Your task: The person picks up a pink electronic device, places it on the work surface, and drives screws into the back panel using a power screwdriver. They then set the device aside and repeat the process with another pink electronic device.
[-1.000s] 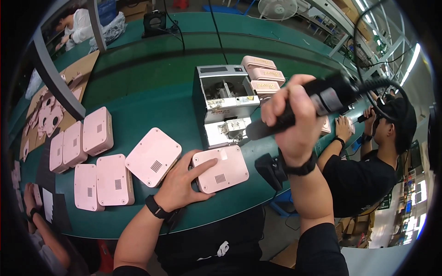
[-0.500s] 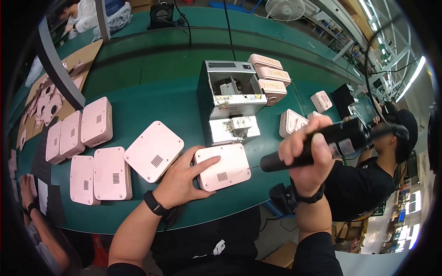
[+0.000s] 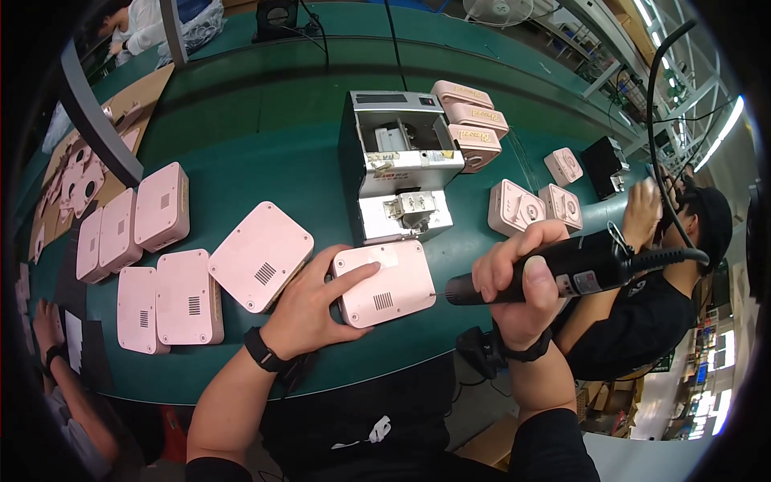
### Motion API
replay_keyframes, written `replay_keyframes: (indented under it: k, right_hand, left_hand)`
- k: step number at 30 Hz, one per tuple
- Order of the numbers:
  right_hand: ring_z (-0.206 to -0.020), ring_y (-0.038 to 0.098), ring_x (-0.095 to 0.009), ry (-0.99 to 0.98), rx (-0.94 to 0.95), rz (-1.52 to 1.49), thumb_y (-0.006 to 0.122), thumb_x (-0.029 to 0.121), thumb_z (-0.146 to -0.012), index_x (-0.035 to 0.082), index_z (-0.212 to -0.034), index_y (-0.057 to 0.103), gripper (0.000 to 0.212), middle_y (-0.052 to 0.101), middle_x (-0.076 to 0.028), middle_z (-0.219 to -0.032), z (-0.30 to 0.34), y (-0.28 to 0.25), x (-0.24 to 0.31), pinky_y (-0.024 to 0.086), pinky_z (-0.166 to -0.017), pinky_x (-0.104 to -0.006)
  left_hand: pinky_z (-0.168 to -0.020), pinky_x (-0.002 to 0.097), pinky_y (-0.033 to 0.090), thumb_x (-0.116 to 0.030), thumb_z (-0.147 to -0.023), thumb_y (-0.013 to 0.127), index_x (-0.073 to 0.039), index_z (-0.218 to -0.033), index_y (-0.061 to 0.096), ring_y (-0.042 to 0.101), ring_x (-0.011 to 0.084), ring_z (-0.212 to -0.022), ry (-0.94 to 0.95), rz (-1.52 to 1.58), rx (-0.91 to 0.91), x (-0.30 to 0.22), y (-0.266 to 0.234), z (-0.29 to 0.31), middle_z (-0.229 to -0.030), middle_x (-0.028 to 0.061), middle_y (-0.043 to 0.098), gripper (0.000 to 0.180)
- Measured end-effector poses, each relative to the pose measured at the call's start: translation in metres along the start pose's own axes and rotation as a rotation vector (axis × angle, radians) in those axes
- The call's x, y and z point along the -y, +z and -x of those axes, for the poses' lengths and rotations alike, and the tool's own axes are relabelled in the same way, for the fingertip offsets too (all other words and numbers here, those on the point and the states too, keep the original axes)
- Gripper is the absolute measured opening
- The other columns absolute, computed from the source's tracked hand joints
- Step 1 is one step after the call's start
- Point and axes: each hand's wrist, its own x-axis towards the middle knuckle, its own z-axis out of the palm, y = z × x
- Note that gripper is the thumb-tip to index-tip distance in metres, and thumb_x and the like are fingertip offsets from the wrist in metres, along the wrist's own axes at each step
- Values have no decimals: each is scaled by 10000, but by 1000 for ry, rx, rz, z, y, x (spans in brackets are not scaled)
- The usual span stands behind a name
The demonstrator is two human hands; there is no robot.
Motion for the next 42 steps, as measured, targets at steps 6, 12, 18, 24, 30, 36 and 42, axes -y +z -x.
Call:
replay_keyframes:
  k: [6,12,18,24,30,36,42]
  right_hand:
    - [-468,447,-143,20,1,8,560,265,-934,67,-1040,400,275,482,-64,-648,1,1,1,430,-482,-313]
    - [-469,450,-141,15,1,-21,566,272,-930,69,-1042,406,282,481,-60,-642,-1,3,0,426,-476,-312]
    - [-471,456,-147,-77,-37,-115,558,252,-934,63,-1040,422,255,485,-59,-647,-43,13,12,429,-482,-317]
    - [-473,460,-160,-83,-25,68,504,228,-961,60,-1048,449,197,483,-57,-635,-89,26,-8,427,-496,-319]
    - [-471,465,-161,38,-2,-33,516,240,-956,58,-1043,448,213,488,-59,-628,-64,39,0,432,-500,-334]
    - [-471,483,-174,88,142,-152,603,328,-905,75,-1026,411,340,508,-64,-637,-20,79,30,446,-510,-348]
    - [-478,500,-183,176,150,-55,676,395,-847,91,-1006,384,450,512,-61,-640,-6,97,35,453,-518,-347]
  left_hand:
    - [-969,404,493,-232,-591,899,-188,-1318,625,570,359,-1144,2,12,-5,-1,-1,0,-1335,183,496,779]
    - [-954,400,508,-216,-605,892,-228,-1356,584,577,351,-1137,33,5,-12,2,-4,1,-1325,172,494,811]
    - [-960,403,497,-230,-595,895,-199,-1330,617,571,350,-1140,38,17,-12,2,-4,-1,-1327,178,499,787]
    - [-949,402,507,-223,-615,882,-233,-1370,574,571,355,-1137,50,3,3,0,-5,0,-1331,174,477,816]
    - [-948,409,501,-213,-613,873,-226,-1363,577,559,352,-1146,45,42,2,8,-4,5,-1325,170,472,807]
    - [-951,410,497,-210,-610,873,-224,-1363,576,559,349,-1147,77,53,-37,16,0,3,-1322,160,484,809]
    - [-963,422,490,-208,-615,871,-225,-1355,570,556,350,-1147,96,63,-57,18,3,7,-1317,159,474,800]
